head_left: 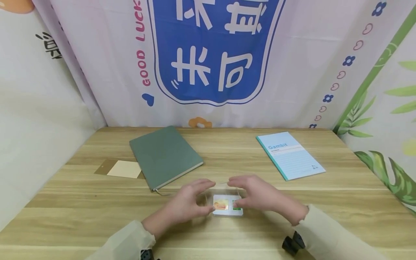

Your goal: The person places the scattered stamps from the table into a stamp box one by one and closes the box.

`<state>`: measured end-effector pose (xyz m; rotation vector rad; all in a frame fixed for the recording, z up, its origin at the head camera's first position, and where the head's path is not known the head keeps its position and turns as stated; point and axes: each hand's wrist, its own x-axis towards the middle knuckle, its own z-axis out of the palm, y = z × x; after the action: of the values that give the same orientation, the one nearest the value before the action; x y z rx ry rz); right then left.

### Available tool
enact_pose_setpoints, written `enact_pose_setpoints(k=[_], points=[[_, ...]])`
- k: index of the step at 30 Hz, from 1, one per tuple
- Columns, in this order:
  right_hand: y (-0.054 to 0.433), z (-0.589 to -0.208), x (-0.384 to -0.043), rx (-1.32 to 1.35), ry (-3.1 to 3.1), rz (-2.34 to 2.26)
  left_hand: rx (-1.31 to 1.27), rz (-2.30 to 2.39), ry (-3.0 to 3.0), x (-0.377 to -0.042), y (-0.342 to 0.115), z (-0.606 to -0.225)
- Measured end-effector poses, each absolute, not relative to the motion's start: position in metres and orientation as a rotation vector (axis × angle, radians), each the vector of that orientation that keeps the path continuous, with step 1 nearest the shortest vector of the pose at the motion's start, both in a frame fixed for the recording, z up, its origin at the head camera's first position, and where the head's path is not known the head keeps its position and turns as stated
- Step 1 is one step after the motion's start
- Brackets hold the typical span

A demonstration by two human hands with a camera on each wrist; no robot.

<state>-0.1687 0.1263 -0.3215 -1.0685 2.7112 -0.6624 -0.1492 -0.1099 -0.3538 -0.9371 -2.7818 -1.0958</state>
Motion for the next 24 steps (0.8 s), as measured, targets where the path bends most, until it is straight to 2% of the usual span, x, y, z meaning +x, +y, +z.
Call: enact_pose_setpoints(k=[10,24], points=[[0.123,-0.327,-0.139,-0.747,2.802,-0.854,-0.987,-1.109,-2.828,-0.146,-0.102,-0.356],[0.126,-0.344,-0.131,-0.64,2.811,-0.949,-1.006,-1.192,-2.917,-0.151,-0.097,-0.368]])
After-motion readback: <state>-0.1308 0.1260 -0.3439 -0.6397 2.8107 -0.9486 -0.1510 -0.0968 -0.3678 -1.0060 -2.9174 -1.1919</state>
